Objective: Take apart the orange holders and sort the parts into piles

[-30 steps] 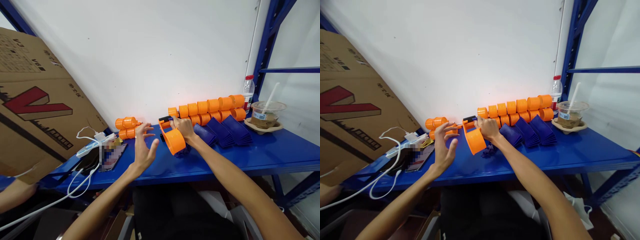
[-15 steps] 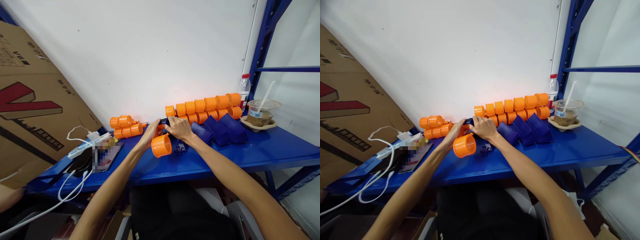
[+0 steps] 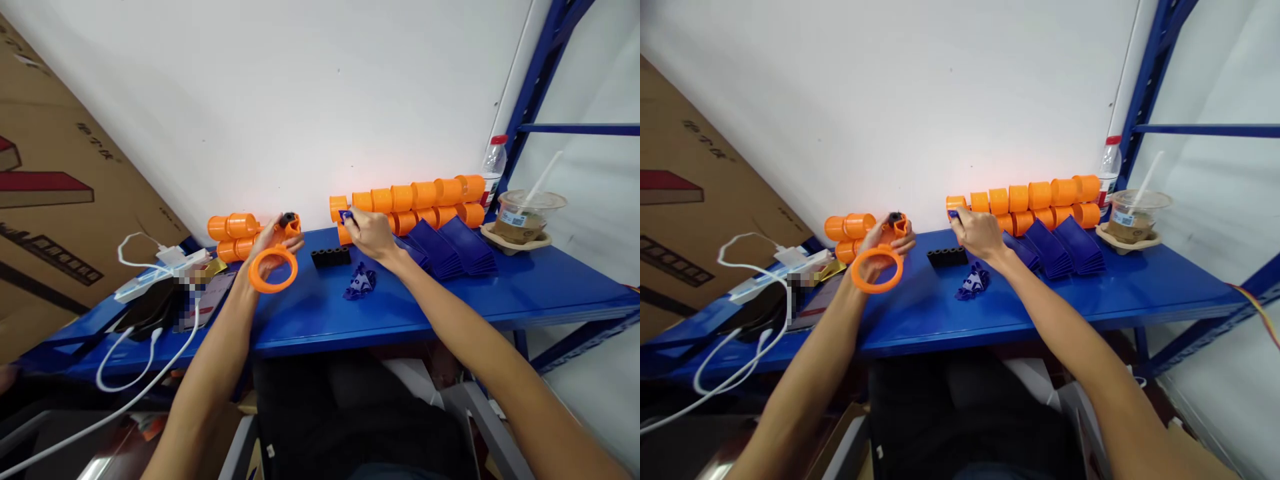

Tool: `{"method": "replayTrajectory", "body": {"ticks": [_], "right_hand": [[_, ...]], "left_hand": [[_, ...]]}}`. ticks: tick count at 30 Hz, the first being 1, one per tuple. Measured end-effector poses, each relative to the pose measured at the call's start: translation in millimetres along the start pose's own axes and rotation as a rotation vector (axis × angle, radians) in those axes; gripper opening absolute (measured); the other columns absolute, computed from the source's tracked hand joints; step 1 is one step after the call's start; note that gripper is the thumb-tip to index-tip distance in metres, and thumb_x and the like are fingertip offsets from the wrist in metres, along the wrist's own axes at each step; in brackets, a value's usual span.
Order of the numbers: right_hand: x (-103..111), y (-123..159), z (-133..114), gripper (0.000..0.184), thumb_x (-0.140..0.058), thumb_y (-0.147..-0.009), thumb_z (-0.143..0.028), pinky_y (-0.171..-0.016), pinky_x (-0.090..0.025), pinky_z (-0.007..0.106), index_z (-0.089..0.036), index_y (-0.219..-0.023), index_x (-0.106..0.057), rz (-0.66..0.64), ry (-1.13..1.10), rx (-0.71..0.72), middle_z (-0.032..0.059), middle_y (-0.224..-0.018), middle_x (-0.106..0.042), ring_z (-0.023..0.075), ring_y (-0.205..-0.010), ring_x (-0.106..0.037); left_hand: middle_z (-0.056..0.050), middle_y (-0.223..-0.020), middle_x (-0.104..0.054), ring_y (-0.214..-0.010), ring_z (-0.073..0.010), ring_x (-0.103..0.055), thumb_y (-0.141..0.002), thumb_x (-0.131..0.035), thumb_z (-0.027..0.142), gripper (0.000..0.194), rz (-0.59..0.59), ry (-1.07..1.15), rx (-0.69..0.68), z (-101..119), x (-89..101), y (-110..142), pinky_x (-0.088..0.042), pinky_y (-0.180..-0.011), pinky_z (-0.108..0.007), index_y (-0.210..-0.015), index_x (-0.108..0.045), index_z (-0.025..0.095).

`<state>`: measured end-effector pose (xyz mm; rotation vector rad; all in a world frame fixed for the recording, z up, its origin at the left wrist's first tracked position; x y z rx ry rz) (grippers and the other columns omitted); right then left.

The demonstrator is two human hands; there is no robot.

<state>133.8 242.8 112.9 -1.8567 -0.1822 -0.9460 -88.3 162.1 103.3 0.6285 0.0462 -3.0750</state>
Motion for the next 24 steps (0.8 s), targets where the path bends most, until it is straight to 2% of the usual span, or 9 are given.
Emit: {"method": "replayTrajectory", "body": {"ticks": [2,6,8,12,14,17,24], "right_hand": [[1,-2,4,0.029,-0.047,-0.103,-0.027,-0.065,-0.029,0.031,-0.017,-0.09,-0.071,0.042,-0.068,-0.022,0.0066,-0.078,-0.073,0.0185,-0.069,-0.061],[0,-7,9,0.024,-0.065,-0.093,-0.026,-0.065,-0.031,0.029,-0.018,-0.071,-0.067,0.016,-0.25,-0.118,0.0021,-0.068,-0.066,0.0148,-0.065,-0.055],[-2,-9,10,0.024,-0.072,-0.088,-0.025,-0.066,-0.034,0.029,-0.017,-0.066,-0.066,-0.088,-0.371,-0.139,0.0006,-0.066,-0.065,0.0133,-0.065,-0.055],[-12,-7,4,0.016,-0.076,-0.081,-0.021,-0.068,-0.036,0.028,-0.016,-0.066,-0.072,-0.407,-0.506,-0.078,-0.0013,-0.064,-0.065,0.0122,-0.066,-0.055],[-16,-2,-1,0.011,-0.073,-0.081,-0.016,-0.068,-0.037,0.028,-0.016,-0.071,-0.076,-0.559,-0.504,-0.026,-0.0015,-0.066,-0.066,0.012,-0.066,-0.055],[-23,4,-9,0.013,-0.069,-0.084,-0.013,-0.068,-0.039,0.027,-0.016,-0.079,-0.081,-0.731,-0.436,0.047,-0.0003,-0.07,-0.071,0.0126,-0.067,-0.058],[-29,12,-16,0.024,-0.063,-0.09,-0.014,-0.068,-0.04,0.025,-0.019,-0.099,-0.085,-0.831,-0.158,0.147,0.0049,-0.093,-0.081,0.0165,-0.079,-0.068]], "left_hand": [[0.003,-0.05,-0.036,-0.04,-0.0111,-0.034,-0.108,-0.041,0.049,0.047,0.09,0.149,-0.076,-2,2.4,-3,-0.028,-0.037,-0.021,-0.073,-0.053,0.022],[0.001,-0.049,-0.034,-0.042,-0.0129,-0.039,-0.11,-0.029,0.052,0.053,0.193,0.261,-0.053,-12,4.8,-10,-0.036,-0.039,-0.023,-0.069,-0.047,0.023],[0.002,-0.049,-0.034,-0.042,-0.0131,-0.04,-0.109,-0.031,0.055,0.054,0.218,0.282,-0.075,-12,8.6,-12,-0.039,-0.04,-0.023,-0.068,-0.047,0.023],[0.002,-0.048,-0.034,-0.041,-0.0129,-0.039,-0.107,-0.038,0.058,0.052,0.233,0.294,-0.149,-6,17.9,-12,-0.039,-0.04,-0.024,-0.072,-0.053,0.023],[0.002,-0.047,-0.034,-0.041,-0.0127,-0.039,-0.107,-0.038,0.057,0.052,0.234,0.293,-0.153,-5,20.4,-11,-0.039,-0.04,-0.024,-0.071,-0.052,0.023],[0.002,-0.047,-0.034,-0.04,-0.012,-0.039,-0.107,-0.037,0.058,0.054,0.23,0.294,-0.134,-5,19.4,-10,-0.039,-0.04,-0.023,-0.067,-0.049,0.023],[0.0,-0.046,-0.04,-0.04,-0.0122,-0.041,-0.11,-0.023,0.054,0.059,0.287,0.31,-0.057,-7,5.6,-5,-0.043,-0.04,-0.023,-0.067,-0.049,0.023]]}}
Point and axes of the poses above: each hand's wrist, its own y-axis away from the middle knuckle, its own x-axis out of the back of the hand, z = x × y, the point moved 3 cm from there along -y, towards the middle knuckle
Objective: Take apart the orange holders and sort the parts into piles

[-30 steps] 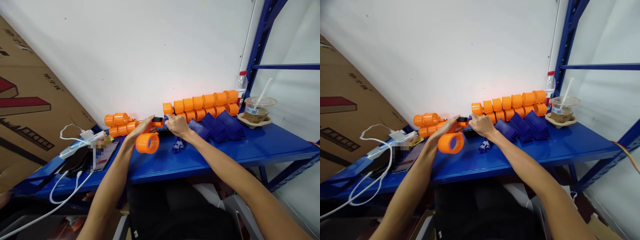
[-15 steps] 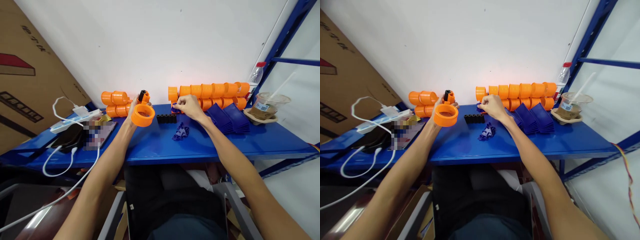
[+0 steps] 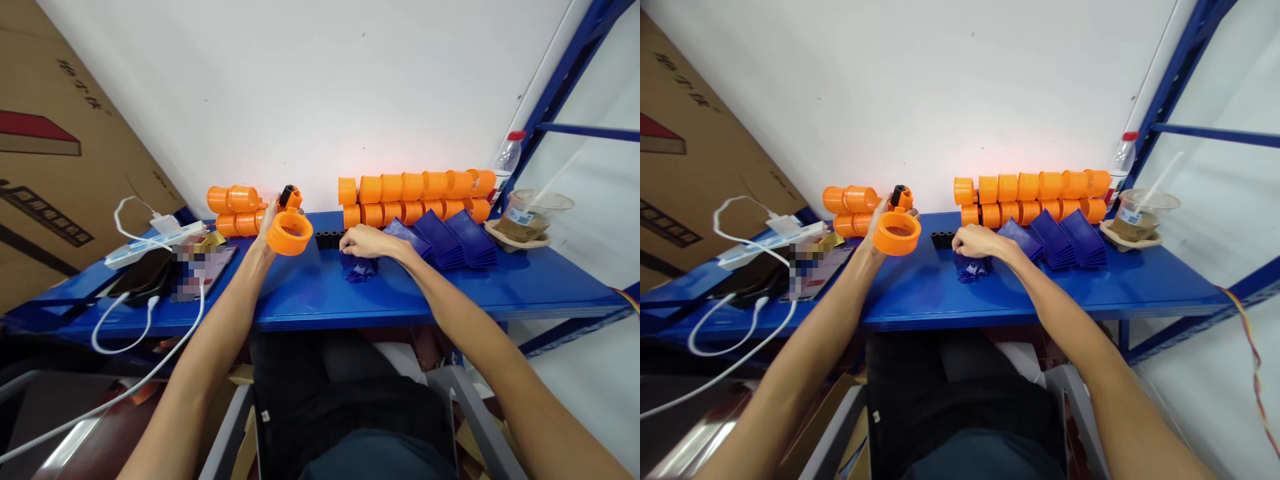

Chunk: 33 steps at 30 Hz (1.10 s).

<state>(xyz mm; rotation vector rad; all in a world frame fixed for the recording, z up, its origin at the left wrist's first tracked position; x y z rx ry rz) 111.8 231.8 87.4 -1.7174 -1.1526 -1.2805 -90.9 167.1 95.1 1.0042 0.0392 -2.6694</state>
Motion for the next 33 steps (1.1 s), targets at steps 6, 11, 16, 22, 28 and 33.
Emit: {"method": "replayTrajectory", "body": {"ticks": [6,11,16,22,28,33], "right_hand": [[-4,2,-3,0.021,-0.066,-0.085,-0.018,-0.066,-0.042,0.026,-0.02,-0.092,-0.086,-0.077,0.032,-0.061,0.006,-0.092,-0.083,0.0196,-0.081,-0.072],[-2,3,-6,0.021,-0.067,-0.083,-0.018,-0.066,-0.042,0.025,-0.02,-0.092,-0.086,-0.072,0.014,-0.092,0.006,-0.096,-0.083,0.0199,-0.085,-0.073],[7,2,-8,0.021,-0.063,-0.084,-0.012,-0.063,-0.037,0.027,-0.019,-0.087,-0.083,0.212,-0.085,-0.056,0.0046,-0.082,-0.079,0.0166,-0.073,-0.065],[11,8,-18,0.02,-0.056,-0.098,-0.019,-0.077,-0.042,0.028,-0.018,-0.101,-0.075,0.742,-0.114,0.068,0.005,-0.09,-0.07,0.0171,-0.078,-0.06],[1,9,-31,0.016,-0.058,-0.103,-0.028,-0.074,-0.043,0.028,-0.018,-0.105,-0.071,0.797,-0.034,0.124,0.0094,-0.111,-0.065,0.0169,-0.08,-0.06],[-1,9,-31,0.013,-0.061,-0.103,-0.029,-0.074,-0.042,0.031,-0.018,-0.103,-0.068,0.794,0.031,0.134,0.0117,-0.117,-0.065,0.0183,-0.083,-0.061]], "left_hand": [[0.001,-0.047,-0.043,-0.041,-0.0135,-0.047,-0.108,-0.037,0.057,0.052,-0.021,-0.017,0.018,-4,3.8,-4,-0.046,-0.043,-0.023,-0.072,-0.053,0.023],[0.002,-0.05,-0.049,-0.043,-0.0135,-0.051,-0.105,-0.05,0.055,0.042,-0.047,-0.039,0.018,-5,10.1,-9,-0.047,-0.044,-0.023,-0.082,-0.06,0.022],[0.002,-0.053,-0.054,-0.041,-0.0121,-0.05,-0.105,-0.056,0.051,0.037,-0.105,-0.1,0.013,-8,3.5,-5,-0.045,-0.045,-0.022,-0.085,-0.062,0.021],[0.001,-0.044,-0.042,-0.039,-0.0161,-0.048,-0.107,-0.046,0.055,0.048,-0.294,-0.353,0.182,-22,-4.6,3,-0.041,-0.041,-0.024,-0.078,-0.062,0.02],[-0.001,-0.048,-0.046,-0.046,-0.0186,-0.055,-0.098,-0.061,0.061,0.046,-0.426,-0.512,0.237,-32,-0.6,4,-0.045,-0.045,-0.025,-0.078,-0.062,0.02],[0.001,-0.051,-0.047,-0.047,-0.0177,-0.053,-0.096,-0.066,0.062,0.045,-0.452,-0.533,0.21,-36,0.2,7,-0.048,-0.047,-0.026,-0.08,-0.061,0.02]]}}
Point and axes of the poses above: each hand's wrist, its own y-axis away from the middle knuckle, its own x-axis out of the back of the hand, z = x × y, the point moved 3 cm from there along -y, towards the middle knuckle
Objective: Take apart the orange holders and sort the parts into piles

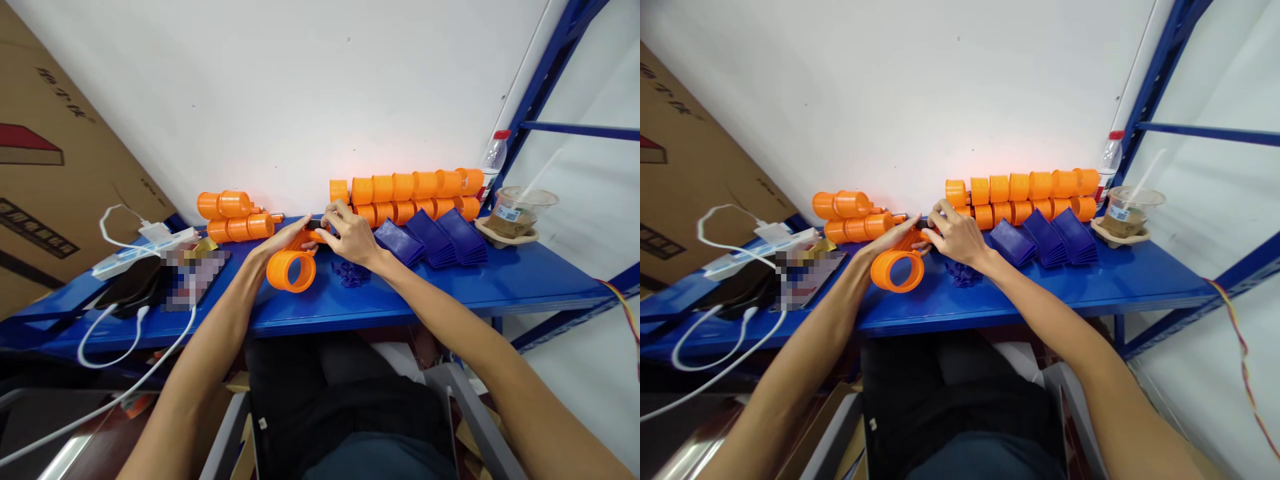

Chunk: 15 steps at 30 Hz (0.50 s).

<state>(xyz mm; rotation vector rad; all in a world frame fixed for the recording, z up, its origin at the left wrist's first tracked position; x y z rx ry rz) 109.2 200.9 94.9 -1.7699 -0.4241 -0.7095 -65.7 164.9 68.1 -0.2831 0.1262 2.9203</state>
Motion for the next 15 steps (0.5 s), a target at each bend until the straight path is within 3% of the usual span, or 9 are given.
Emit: {"method": "replayTrajectory", "body": {"ticks": [5,8,12,15], "right_hand": [[-3,0,-1,0.01,-0.059,-0.101,-0.023,-0.072,-0.041,0.031,-0.019,-0.095,-0.065,-0.009,-0.029,-0.021,0.0082,-0.103,-0.068,0.0175,-0.077,-0.059],[1,-3,2,0.011,-0.058,-0.099,-0.022,-0.076,-0.044,0.03,-0.02,-0.089,-0.062,0.067,-0.099,-0.082,0.0053,-0.094,-0.066,0.0161,-0.075,-0.058],[22,-9,15,0.012,-0.056,-0.099,-0.025,-0.079,-0.047,0.031,-0.023,-0.089,-0.059,0.279,-0.164,-0.246,0.0043,-0.096,-0.066,0.0163,-0.08,-0.06],[38,-12,29,0.01,-0.055,-0.098,-0.025,-0.079,-0.049,0.033,-0.023,-0.089,-0.059,0.359,-0.17,-0.334,0.0036,-0.093,-0.066,0.0171,-0.083,-0.061]], "left_hand": [[-0.002,-0.053,-0.051,-0.048,-0.019,-0.057,-0.094,-0.068,0.064,0.048,0.052,-0.012,-0.003,-4,2.3,1,-0.049,-0.048,-0.027,-0.077,-0.061,0.02],[-0.001,-0.05,-0.049,-0.045,-0.0181,-0.056,-0.095,-0.065,0.064,0.05,0.101,0.001,-0.016,0,4.8,0,-0.046,-0.046,-0.026,-0.076,-0.063,0.019],[-0.003,-0.062,-0.063,-0.044,-0.0134,-0.055,-0.103,-0.059,0.055,0.04,0.356,0.182,-0.162,18,17.1,1,-0.05,-0.049,-0.024,-0.096,-0.071,0.017],[-0.004,-0.075,-0.071,-0.051,-0.013,-0.061,-0.109,-0.048,0.048,0.038,0.565,0.326,-0.277,30,31.5,6,-0.053,-0.054,-0.023,-0.105,-0.071,0.018]]}}
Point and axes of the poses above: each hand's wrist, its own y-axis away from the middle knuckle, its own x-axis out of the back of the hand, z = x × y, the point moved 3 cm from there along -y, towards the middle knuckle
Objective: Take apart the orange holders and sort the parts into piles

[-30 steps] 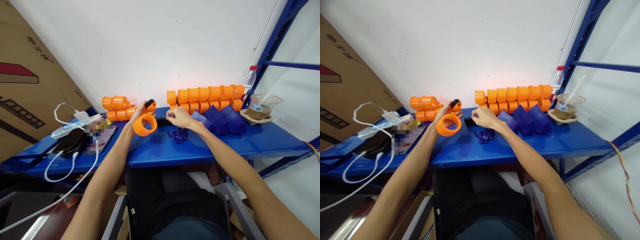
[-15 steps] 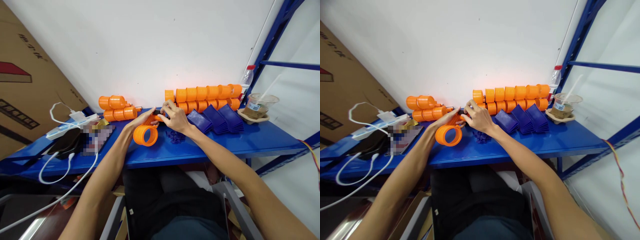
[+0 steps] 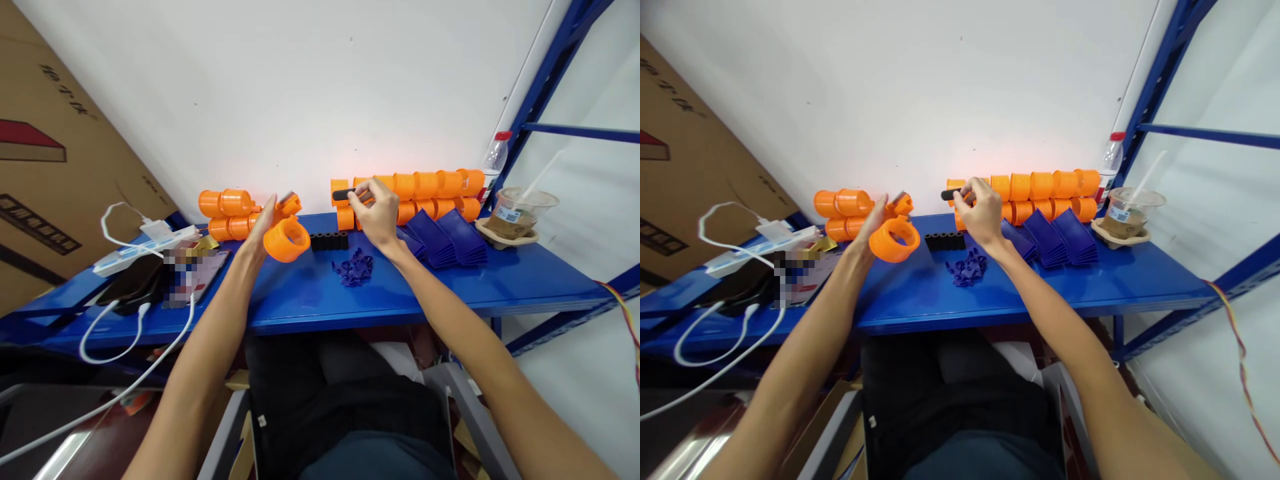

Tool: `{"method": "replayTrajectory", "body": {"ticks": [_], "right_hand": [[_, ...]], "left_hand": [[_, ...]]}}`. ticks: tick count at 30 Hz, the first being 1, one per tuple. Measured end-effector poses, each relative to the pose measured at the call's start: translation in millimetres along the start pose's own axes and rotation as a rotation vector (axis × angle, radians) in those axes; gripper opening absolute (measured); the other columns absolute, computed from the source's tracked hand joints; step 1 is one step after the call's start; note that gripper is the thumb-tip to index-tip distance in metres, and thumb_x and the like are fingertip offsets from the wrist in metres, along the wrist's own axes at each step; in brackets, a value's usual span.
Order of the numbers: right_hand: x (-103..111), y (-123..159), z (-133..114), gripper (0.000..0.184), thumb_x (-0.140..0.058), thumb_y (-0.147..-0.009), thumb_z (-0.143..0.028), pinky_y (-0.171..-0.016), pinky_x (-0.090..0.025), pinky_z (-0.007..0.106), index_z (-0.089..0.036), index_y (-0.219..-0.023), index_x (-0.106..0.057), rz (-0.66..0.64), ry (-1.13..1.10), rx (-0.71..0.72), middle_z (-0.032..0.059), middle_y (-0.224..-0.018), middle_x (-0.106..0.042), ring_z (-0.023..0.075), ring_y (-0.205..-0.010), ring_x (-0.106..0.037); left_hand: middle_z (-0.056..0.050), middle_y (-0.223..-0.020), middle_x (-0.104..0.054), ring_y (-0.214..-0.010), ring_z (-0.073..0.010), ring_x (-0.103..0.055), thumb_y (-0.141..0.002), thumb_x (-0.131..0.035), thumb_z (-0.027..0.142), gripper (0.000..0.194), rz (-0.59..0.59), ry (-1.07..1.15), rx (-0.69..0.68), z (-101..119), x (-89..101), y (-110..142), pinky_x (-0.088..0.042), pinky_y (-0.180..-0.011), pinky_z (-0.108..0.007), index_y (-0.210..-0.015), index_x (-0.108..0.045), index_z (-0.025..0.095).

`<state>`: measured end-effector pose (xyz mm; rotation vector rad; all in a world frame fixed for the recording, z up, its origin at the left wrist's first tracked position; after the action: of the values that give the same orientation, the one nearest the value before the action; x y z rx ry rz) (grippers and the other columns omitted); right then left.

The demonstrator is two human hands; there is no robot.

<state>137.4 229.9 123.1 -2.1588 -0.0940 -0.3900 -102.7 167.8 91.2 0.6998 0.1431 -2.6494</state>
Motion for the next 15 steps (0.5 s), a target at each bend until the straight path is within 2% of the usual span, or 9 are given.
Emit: {"method": "replayTrajectory", "body": {"ticks": [3,7,12,15], "right_hand": [[6,-8,7,0.011,-0.057,-0.094,-0.022,-0.079,-0.049,0.033,-0.023,-0.083,-0.056,-0.02,0.002,-0.036,0.0027,-0.089,-0.066,0.0162,-0.08,-0.061],[-2,-6,9,0.014,-0.061,-0.089,-0.017,-0.077,-0.049,0.031,-0.022,-0.078,-0.055,-0.13,-0.015,-0.038,0.002,-0.084,-0.068,0.0149,-0.076,-0.061],[-30,12,3,0.012,-0.066,-0.088,-0.019,-0.078,-0.049,0.03,-0.02,-0.077,-0.061,-0.369,-0.065,0.022,0.0029,-0.085,-0.071,0.016,-0.078,-0.063],[-42,18,1,0.012,-0.068,-0.088,-0.018,-0.081,-0.048,0.031,-0.019,-0.078,-0.063,-0.445,-0.007,0.091,0.0038,-0.087,-0.072,0.0164,-0.08,-0.063]], "left_hand": [[-0.004,-0.073,-0.07,-0.054,-0.0156,-0.064,-0.112,-0.037,0.046,0.044,0.111,0.082,-0.026,10,11.5,-4,-0.055,-0.057,-0.026,-0.099,-0.07,0.02],[-0.003,-0.066,-0.066,-0.054,-0.0178,-0.064,-0.111,-0.036,0.052,0.047,0.189,0.177,-0.089,18,27.2,-9,-0.057,-0.059,-0.03,-0.092,-0.066,0.023],[-0.001,-0.068,-0.066,-0.055,-0.0165,-0.063,-0.109,-0.045,0.051,0.04,0.147,0.219,-0.128,21,40.5,-15,-0.057,-0.061,-0.029,-0.092,-0.067,0.022],[-0.002,-0.066,-0.066,-0.058,-0.0183,-0.065,-0.107,-0.048,0.051,0.038,0.101,0.222,-0.133,22,44.6,-17,-0.058,-0.062,-0.031,-0.095,-0.069,0.022]]}}
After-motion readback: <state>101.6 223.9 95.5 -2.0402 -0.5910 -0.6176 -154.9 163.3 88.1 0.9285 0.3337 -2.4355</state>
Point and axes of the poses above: each hand's wrist, its own y-axis away from the middle knuckle, its own x-axis out of the back of the hand, z = x × y, the point moved 3 cm from there along -y, towards the middle knuckle
